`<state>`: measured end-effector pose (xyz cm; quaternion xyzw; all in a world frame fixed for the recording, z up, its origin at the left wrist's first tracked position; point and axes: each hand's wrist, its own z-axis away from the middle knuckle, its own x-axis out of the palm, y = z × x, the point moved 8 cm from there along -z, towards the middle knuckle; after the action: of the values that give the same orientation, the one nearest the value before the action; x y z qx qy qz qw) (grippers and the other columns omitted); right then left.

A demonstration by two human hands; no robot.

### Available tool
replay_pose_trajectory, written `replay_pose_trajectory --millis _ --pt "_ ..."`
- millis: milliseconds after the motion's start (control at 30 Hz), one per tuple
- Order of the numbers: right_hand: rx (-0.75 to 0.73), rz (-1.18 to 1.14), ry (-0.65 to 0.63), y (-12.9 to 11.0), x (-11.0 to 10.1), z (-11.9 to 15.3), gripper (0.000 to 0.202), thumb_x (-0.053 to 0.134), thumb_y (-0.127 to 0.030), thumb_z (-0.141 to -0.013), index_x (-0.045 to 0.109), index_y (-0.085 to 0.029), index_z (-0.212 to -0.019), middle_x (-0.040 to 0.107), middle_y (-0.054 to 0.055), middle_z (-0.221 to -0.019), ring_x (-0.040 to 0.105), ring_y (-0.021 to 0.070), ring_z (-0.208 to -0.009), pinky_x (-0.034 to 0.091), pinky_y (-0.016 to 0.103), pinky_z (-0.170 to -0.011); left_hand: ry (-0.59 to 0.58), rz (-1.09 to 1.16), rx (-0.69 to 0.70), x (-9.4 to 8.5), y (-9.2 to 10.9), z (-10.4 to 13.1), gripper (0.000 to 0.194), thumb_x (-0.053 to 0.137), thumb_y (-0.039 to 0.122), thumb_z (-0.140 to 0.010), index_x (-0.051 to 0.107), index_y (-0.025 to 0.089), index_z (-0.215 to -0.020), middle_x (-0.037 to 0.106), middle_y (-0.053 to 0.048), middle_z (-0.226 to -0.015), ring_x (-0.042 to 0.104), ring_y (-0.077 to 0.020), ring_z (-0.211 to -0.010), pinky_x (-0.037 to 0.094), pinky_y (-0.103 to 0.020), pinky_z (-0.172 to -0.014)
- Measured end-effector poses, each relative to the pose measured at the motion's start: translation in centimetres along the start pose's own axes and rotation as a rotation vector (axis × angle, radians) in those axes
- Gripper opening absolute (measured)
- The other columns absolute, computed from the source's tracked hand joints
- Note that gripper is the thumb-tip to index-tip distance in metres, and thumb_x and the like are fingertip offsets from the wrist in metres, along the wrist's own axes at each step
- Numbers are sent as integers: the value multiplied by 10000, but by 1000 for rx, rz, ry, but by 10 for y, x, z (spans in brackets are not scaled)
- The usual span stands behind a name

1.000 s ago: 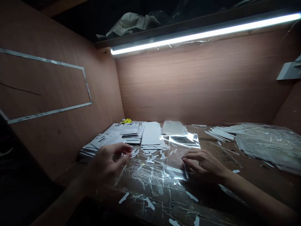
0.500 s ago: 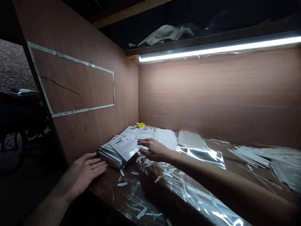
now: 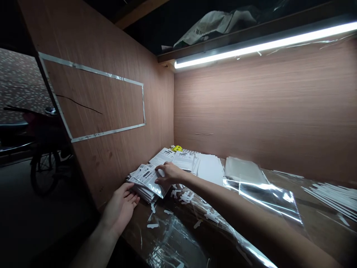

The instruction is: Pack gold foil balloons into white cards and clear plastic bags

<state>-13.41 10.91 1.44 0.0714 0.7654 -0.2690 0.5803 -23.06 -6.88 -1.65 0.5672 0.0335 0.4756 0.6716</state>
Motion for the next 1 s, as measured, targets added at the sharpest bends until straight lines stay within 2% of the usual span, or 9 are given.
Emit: replay_pose_trajectory --millis 100,200,333,433,500,567,667,733,1000 --pt "-14 -16 15 2 0 -1 788 823 -607 -725 607 -234 -1385 578 169 -1219 596 345 -1140 474 446 -987 4 -94 37 -2 1 -5 235 633 134 -882 635 108 -1116 621 -184 -1324 498 -272 -1400 294 -405 -1240" --pt "-49 -13 25 2 -3 -4 784 860 -551 -697 618 -225 -1367 592 157 -1205 609 320 -1105 485 415 -963 8 -165 69 -11 9 -1 398 695 158 -839 617 86 -1222 554 -221 -1400 453 -325 -1428 307 -440 -1230" --pt "-103 -10 32 0 -9 -7 750 879 -500 -674 645 -207 -1323 646 143 -1140 633 300 -1021 499 392 -893 -14 -24 -47 -14 13 10 804 657 243 -836 318 -45 -1505 383 -350 -1501 371 -417 -1467 340 -510 -1198" --pt "-153 -25 41 -7 -10 -7 782 890 -523 -642 649 -202 -1313 681 131 -1101 646 293 -989 501 365 -847 -24 -5 -111 -6 16 13 888 600 272 -850 187 -125 -1527 439 -386 -1437 464 -417 -1400 423 -510 -1135" --pt "-187 -42 44 -13 -9 -7 785 887 -541 -634 655 -206 -1305 699 121 -1086 653 292 -992 498 352 -834 -48 -46 -126 0 18 10 791 592 284 -852 314 -82 -1496 576 -327 -1310 612 -383 -1237 545 -469 -989" --pt "-203 -59 44 -18 -7 -6 787 881 -541 -635 650 -216 -1313 711 116 -1097 659 293 -1005 498 344 -823 -53 -90 -146 1 17 6 593 596 283 -855 508 -6 -1365 683 -237 -1113 713 -318 -971 604 -373 -741" --pt "-182 -64 34 -20 -6 -6 813 891 -529 -619 635 -231 -1331 719 112 -1126 666 301 -1026 500 342 -809 8 -162 -153 -6 15 -4 274 620 257 -852 645 103 -1078 696 -108 -846 671 -211 -638 462 -255 -449" --pt "-181 -55 18 -21 -6 -6 796 891 -525 -623 639 -242 -1322 726 104 -1112 673 300 -1013 502 339 -795 35 -230 -138 -8 14 -10 179 664 238 -834 647 137 -980 674 -63 -771 624 -174 -555 391 -233 -405" --pt "-213 -176 15 -19 -8 -3 772 858 -588 -676 625 -224 -1316 702 103 -1135 660 290 -1041 502 352 -864 14 -364 -89 3 17 -32 160 736 117 -756 650 163 -882 644 -13 -640 563 -150 -462 363 -221 -404"
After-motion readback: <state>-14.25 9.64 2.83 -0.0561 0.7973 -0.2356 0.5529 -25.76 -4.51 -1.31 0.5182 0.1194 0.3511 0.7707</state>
